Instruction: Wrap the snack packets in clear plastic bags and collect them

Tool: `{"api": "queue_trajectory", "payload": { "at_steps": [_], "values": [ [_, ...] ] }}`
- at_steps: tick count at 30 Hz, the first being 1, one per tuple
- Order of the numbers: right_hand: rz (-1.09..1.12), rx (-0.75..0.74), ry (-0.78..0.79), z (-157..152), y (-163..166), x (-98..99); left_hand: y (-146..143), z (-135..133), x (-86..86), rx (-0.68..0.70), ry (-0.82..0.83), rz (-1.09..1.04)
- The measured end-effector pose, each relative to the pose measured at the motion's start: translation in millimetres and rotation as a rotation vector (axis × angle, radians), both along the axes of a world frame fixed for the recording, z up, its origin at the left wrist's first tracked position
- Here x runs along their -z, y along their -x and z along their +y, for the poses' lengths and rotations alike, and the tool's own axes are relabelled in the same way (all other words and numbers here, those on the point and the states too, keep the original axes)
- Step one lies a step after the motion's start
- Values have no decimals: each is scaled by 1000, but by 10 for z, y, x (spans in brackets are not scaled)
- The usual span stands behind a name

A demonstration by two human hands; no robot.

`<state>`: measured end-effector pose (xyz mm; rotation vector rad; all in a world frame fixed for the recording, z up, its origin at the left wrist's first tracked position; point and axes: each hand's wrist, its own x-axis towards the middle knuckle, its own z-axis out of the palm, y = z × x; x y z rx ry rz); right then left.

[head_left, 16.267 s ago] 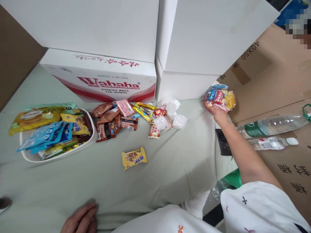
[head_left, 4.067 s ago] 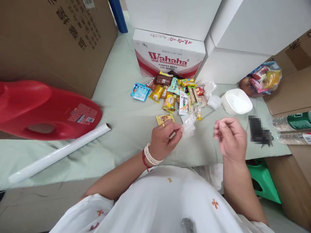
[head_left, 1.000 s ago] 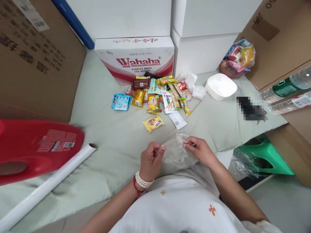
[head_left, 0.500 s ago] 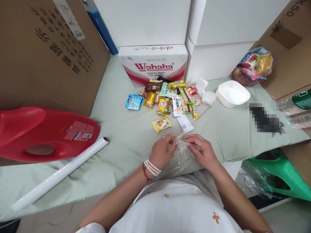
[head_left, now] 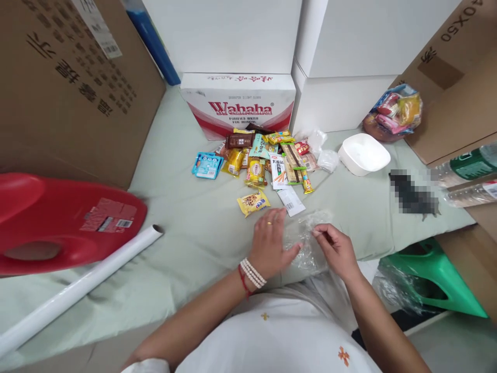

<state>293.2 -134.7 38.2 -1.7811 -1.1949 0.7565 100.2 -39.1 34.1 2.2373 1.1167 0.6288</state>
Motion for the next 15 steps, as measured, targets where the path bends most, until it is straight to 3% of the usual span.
{"api": "queue_trajectory", "payload": {
  "at_steps": [3,5,9,12,15],
  "values": [
    [-90,-148,-101,88,79,-169,-133,59,26,53,232,22],
    [-69,-154,-105,111,69,-194,-119,159,83,8,492,-143],
    [158,134,9,76,-73,-27,109,321,155,-306,860,-641],
    [283,215,124,16,-199,119,309,308,167,-535,915,-712],
    [173,10,242,0,-269,133,405,191,199,-567,854,-602]
  ]
}}
